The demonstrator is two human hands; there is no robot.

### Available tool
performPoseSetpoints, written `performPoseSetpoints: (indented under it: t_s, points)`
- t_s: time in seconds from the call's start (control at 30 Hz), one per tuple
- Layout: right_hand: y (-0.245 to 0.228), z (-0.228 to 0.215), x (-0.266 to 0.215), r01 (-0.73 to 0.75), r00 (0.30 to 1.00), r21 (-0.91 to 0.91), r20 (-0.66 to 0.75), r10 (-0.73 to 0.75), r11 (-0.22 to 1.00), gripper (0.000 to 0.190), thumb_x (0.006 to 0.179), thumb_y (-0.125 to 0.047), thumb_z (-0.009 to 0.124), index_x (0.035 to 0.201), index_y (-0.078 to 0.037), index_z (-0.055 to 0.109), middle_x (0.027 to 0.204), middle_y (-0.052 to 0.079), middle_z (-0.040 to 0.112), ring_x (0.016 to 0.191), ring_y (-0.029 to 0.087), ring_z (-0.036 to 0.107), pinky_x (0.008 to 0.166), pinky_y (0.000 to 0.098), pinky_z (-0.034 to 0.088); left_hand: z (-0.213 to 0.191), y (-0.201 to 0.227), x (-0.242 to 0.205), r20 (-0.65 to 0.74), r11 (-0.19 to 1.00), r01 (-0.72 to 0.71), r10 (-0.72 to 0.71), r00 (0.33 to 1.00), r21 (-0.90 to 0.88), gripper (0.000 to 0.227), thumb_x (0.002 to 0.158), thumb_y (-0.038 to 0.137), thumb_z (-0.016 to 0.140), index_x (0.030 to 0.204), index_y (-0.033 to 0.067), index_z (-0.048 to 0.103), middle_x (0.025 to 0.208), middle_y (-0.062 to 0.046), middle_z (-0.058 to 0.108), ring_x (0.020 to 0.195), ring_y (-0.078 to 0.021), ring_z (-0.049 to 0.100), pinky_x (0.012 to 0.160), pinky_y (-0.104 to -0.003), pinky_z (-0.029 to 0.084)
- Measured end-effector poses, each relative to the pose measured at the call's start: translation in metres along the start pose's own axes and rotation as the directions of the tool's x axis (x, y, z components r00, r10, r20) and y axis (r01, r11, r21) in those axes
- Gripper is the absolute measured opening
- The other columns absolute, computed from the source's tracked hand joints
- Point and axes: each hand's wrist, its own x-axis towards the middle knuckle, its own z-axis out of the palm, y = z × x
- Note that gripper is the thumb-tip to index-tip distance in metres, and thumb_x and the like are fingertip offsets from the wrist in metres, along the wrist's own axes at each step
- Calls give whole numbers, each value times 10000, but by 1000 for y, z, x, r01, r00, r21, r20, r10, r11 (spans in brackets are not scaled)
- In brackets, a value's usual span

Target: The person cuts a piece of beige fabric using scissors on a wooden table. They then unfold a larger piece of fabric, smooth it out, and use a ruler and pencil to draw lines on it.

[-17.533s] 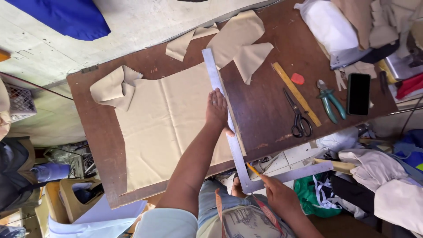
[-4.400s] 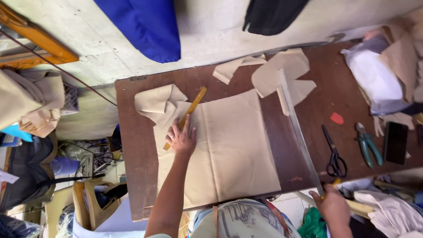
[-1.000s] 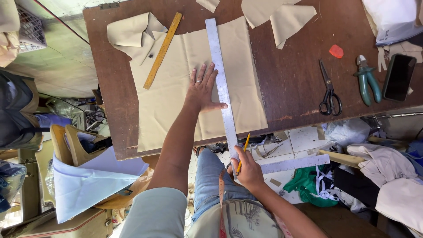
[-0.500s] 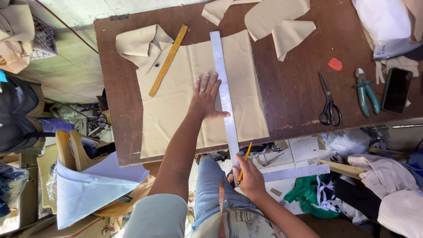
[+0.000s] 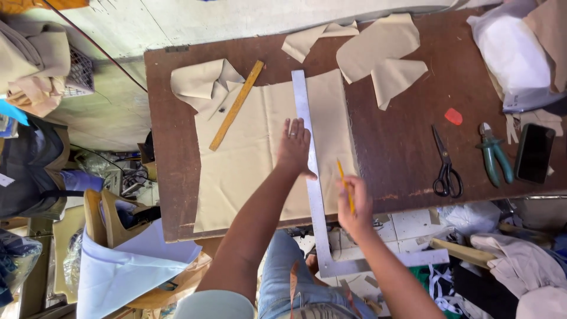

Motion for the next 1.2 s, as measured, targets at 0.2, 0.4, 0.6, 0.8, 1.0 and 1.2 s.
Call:
performPoseSetpoints:
  t_s: [0.2,0.4,0.6,0.8,1.0,1.2]
  points:
    - [37,48,131,-42,990,341,-114,86,939,210,998,-121,584,1186,-65,657,1047,132,761,924,190,705,807,332,532,-17,4,0,4,999,21,-21,1000,-41,1188,799,687,674,1598,-3,130,1689,-234,117,1574,-413,53,1245,-692,-89]
    - [65,79,153,-185,969,284,-108,223,941,202,947,-54,675,1122,-132,738,1002,77,791,931,139,734,768,278,573,-47,-4,-29,-82,996,22,-29,996,-87,692,1020,340,434,1563,-24,206,1679,-250,156,1573,-415,62,1263,-654,-25]
    - [66,84,176,-176,977,284,-67,203,943,217,968,-44,681,1166,-102,751,1044,141,777,990,220,731,817,358,587,-41,0,-23,-114,995,30,-40,993,-90,594,1048,238,349,1542,-63,217,1659,-298,164,1558,-459,92,1281,-613,2]
    - [60,75,197,-122,992,125,-23,126,985,191,980,-127,703,1151,-166,779,1027,107,779,941,301,741,735,375,583,-42,2,-24,-140,997,25,-36,989,-78,584,1045,229,354,1534,-68,235,1648,-316,178,1549,-484,110,1280,-618,12]
    - [26,24,45,-84,996,-124,9,86,989,177,949,-221,722,1067,-114,800,950,155,779,907,362,741,734,433,603,-48,3,-29,-125,999,12,-16,992,-35,615,1030,250,423,1532,-65,257,1642,-327,200,1549,-492,122,1276,-636,-3]
    - [-4,-59,-142,-401,834,-323,257,488,857,349,920,-347,605,1210,-234,763,1081,-17,808,977,154,743,792,344,603,0,15,41,79,980,-1,-15,997,199,1670,520,1045,724,1616,-31,69,1681,-323,67,1562,-474,50,1223,-652,-28]
